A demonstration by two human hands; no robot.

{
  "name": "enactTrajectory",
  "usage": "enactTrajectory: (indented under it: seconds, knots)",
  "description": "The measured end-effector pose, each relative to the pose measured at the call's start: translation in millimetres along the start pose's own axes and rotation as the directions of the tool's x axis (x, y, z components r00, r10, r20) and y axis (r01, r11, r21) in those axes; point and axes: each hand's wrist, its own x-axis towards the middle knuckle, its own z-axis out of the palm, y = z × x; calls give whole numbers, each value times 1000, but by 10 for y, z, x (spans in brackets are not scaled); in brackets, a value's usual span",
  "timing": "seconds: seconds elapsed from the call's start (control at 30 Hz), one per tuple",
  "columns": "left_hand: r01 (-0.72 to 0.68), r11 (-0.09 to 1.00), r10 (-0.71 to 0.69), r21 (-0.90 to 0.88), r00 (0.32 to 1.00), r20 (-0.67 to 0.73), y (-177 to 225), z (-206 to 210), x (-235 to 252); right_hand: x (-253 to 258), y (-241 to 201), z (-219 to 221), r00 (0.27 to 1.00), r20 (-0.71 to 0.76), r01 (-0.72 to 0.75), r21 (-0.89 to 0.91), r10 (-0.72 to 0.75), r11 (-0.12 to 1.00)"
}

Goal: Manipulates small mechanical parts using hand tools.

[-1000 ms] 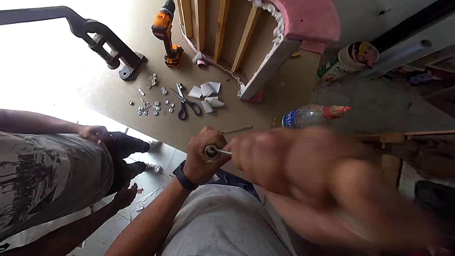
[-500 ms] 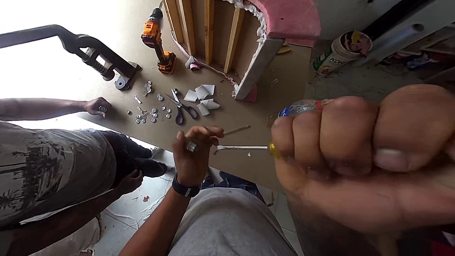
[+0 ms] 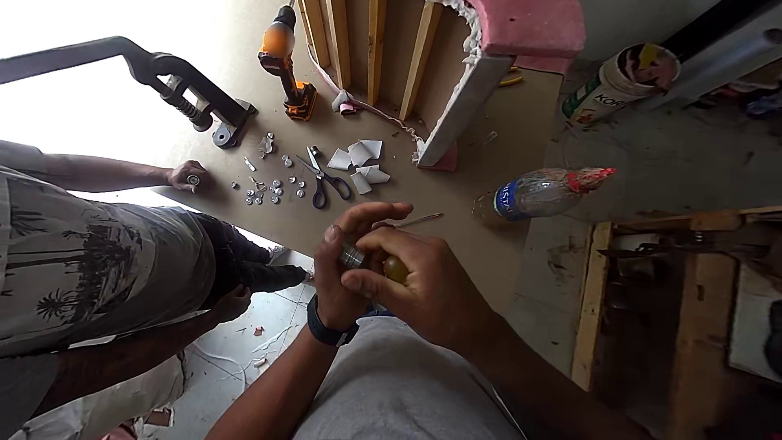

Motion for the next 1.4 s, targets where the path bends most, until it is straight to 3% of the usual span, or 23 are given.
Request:
enactTrajectory:
  seconds: [0.33, 0.43, 0.5, 0.57, 0.6, 0.67, 0.77, 0.9, 1.0, 1.2, 1.3, 1.4]
  knots:
    - [-196, 974, 207, 114, 974, -94, -76, 119, -29, -115, 48, 5, 997, -40, 64, 32, -63, 997]
    - [-242, 953, 251, 183, 968, -26, -17, 79, 14, -113, 102, -135, 997, 2, 73, 115, -74, 991]
    - [-295, 871, 289, 392, 954, 76, 76, -27, 21, -119, 144, -257, 997, 29, 61, 169, -67, 984]
    - [-321, 743, 240, 588, 947, 214, 200, -162, -11, -146, 216, -393, 995, 73, 55, 200, -71, 978]
    - [-296, 730, 174, 617, 952, 252, 250, -204, -23, -155, 275, -436, 992, 96, 52, 225, -76, 973]
    - [-173, 806, 68, 566, 977, 202, 221, -197, -83, -192, 412, -433, 988, 132, 37, 299, -80, 953]
    - [1, 960, -5, 279, 1000, 13, -28, -127, -181, -198, 544, -330, 989, 144, -24, 405, -38, 914]
    - [-15, 1000, 13, -9, 992, -129, -245, 26, -182, -133, 525, -237, 990, 127, -110, 424, 61, 899]
    - [-44, 999, 41, -20, 990, -135, -211, -63, -109, -30, 480, -169, 989, 111, -133, 419, 95, 898]
    - [-50, 998, 51, -34, 998, 33, 18, -316, 4, 100, 367, 177, 987, 115, -154, 538, 109, 829]
    - [-94, 991, 84, 92, 990, 110, 218, -314, 88, 103, 359, 359, 995, 94, -27, 526, -26, 850]
    - [-138, 953, 96, 271, 982, 165, 418, -307, 84, 23, 316, 478, 998, 16, 38, 478, -53, 878]
